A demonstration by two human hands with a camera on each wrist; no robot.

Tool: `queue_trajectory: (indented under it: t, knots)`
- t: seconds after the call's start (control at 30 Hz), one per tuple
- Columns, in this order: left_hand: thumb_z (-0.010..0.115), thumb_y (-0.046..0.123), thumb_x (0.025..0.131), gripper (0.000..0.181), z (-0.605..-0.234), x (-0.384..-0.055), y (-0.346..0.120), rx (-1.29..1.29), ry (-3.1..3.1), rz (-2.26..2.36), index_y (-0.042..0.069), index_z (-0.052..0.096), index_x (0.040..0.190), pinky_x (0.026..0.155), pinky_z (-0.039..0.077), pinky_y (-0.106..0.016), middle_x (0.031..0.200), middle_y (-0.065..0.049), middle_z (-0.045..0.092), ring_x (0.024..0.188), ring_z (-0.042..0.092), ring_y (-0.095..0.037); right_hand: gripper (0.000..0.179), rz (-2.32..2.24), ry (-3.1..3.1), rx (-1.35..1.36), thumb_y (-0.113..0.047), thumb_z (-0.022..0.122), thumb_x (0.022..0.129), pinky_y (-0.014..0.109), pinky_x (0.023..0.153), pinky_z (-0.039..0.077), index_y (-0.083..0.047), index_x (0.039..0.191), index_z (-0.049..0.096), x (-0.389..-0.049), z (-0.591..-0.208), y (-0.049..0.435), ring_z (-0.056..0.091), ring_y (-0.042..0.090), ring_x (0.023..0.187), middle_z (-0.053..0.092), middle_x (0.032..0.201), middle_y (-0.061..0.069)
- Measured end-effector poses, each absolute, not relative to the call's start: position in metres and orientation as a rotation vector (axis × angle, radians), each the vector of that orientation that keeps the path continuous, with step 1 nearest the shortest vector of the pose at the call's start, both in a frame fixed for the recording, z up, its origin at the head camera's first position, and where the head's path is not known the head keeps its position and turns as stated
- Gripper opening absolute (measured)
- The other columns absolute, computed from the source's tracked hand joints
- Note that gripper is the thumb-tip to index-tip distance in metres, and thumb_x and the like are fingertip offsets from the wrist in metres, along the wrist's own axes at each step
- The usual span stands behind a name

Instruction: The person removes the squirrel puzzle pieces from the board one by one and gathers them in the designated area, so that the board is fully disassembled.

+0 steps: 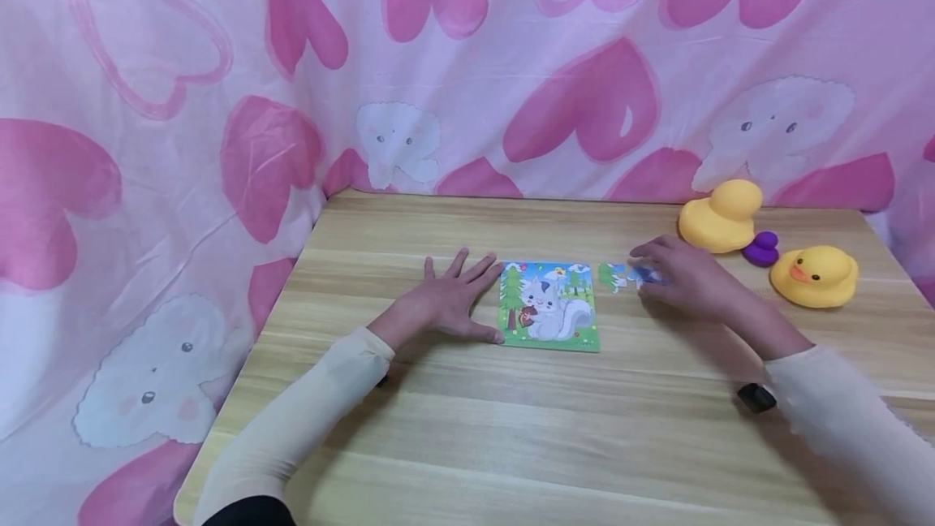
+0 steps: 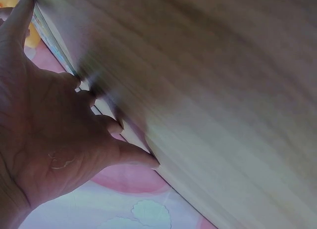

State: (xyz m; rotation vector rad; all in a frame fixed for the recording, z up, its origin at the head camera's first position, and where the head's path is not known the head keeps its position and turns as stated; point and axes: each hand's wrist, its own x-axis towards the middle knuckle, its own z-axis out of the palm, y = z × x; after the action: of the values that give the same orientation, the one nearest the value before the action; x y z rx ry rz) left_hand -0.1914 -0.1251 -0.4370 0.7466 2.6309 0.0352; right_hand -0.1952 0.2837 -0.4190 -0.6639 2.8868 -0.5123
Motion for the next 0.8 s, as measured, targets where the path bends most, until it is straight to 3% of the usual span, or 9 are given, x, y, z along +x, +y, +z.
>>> queue_trajectory:
  t: [0.23,0.6,0.8]
  knots:
    - [0.056,0.095,0.077,0.125,-0.434,-0.196,-0.123,0.766,2.62,0.052,0.038,-0.005,0.17,0.116,0.004,-0.089,0.18,0.012,-0.009,0.167,-0.009,-0.04,0.06,-0.779,2.805,-0.656,-0.02,0.081,0.094,0.068,0.108,0.047,-0.003,0.146,0.057,-0.191,-0.431,0.248,0.053,0.045,0.13,0.052,0.145,0.027]
    - [0.056,0.095,0.077,0.124,-0.432,-0.196,-0.125,0.746,2.616,0.064,0.039,-0.006,0.17,0.117,0.004,-0.088,0.18,0.013,-0.01,0.167,-0.009,-0.039,0.061,-0.596,2.813,-0.661,-0.031,0.084,0.091,0.064,0.112,0.04,-0.013,0.145,0.062,-0.188,-0.431,0.2,0.049,0.038,0.135,0.056,0.148,0.016]
    - [0.056,0.095,0.077,0.125,-0.435,-0.194,-0.125,0.735,2.615,0.071,0.04,-0.006,0.17,0.117,0.003,-0.088,0.18,0.014,-0.011,0.167,-0.009,-0.039,0.059,-0.536,2.81,-0.619,-0.031,0.088,0.087,0.06,0.108,0.045,-0.012,0.138,0.067,-0.191,-0.422,0.189,0.051,0.035,0.127,0.061,0.141,0.014]
